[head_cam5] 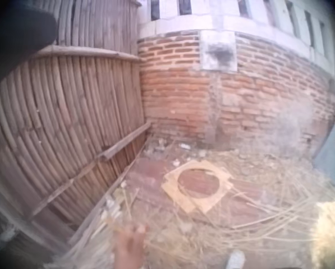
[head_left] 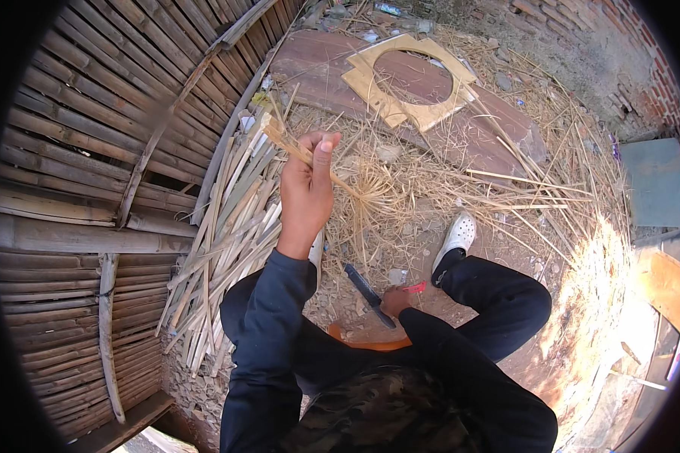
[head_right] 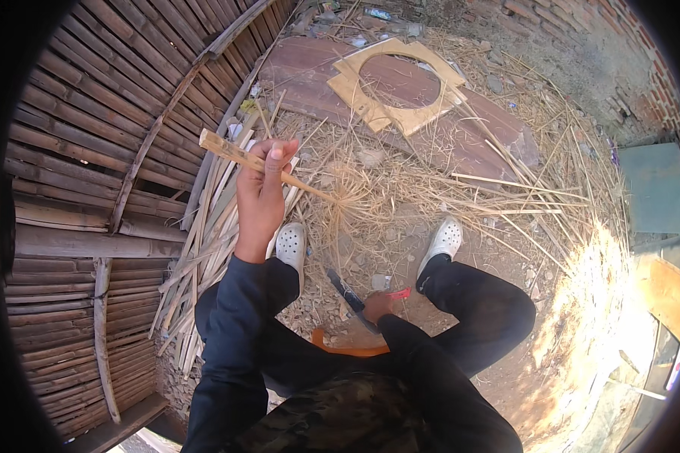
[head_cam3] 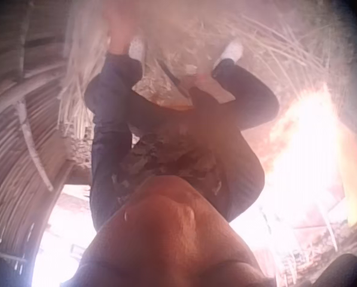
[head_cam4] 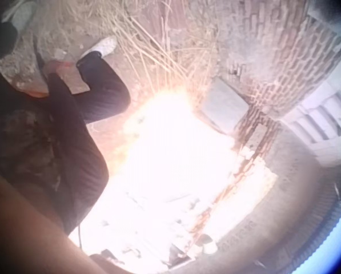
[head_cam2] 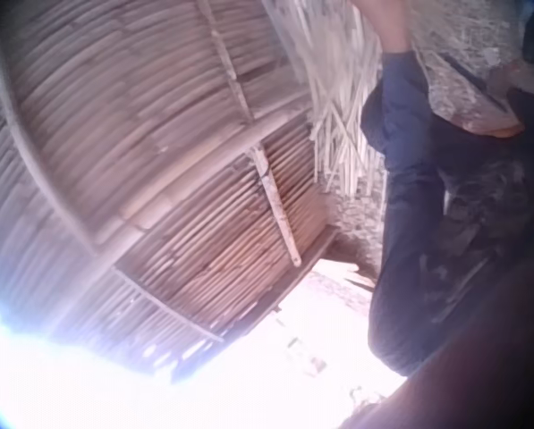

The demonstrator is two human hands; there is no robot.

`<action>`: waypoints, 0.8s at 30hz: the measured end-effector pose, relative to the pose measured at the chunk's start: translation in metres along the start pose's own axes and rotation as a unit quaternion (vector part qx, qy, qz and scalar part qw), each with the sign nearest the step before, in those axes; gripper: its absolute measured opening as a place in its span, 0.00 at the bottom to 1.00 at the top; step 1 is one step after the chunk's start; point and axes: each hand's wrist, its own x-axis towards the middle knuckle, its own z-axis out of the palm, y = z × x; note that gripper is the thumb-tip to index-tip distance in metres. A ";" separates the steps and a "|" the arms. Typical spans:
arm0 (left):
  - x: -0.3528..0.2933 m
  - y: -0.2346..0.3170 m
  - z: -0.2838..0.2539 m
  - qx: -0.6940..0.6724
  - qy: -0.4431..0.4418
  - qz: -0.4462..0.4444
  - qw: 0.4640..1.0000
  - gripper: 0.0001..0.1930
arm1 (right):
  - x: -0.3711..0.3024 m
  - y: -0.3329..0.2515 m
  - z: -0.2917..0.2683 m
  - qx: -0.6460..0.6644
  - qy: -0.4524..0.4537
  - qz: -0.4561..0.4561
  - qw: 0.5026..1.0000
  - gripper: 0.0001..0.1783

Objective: The person sits on a low stool and uses a red utility knife to split long bamboo sticks into thin strips. They hold the bamboo with one hand and carefully shave or split the material with the other, producing a pile of bamboo strips and shavings on the ground.

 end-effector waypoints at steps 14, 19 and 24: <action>0.001 -0.045 0.017 0.057 -0.096 -0.038 0.993 0.16 | 0.003 -0.023 0.038 0.112 -0.067 0.104 0.986 0.24; 0.014 -0.030 0.031 0.054 -0.042 -0.031 0.997 0.20 | -0.015 0.005 0.001 0.239 -0.035 0.091 0.966 0.25; 0.018 -0.028 0.036 -0.065 0.007 -0.095 0.993 0.21 | -0.064 0.009 -0.085 0.291 -0.068 0.048 0.953 0.24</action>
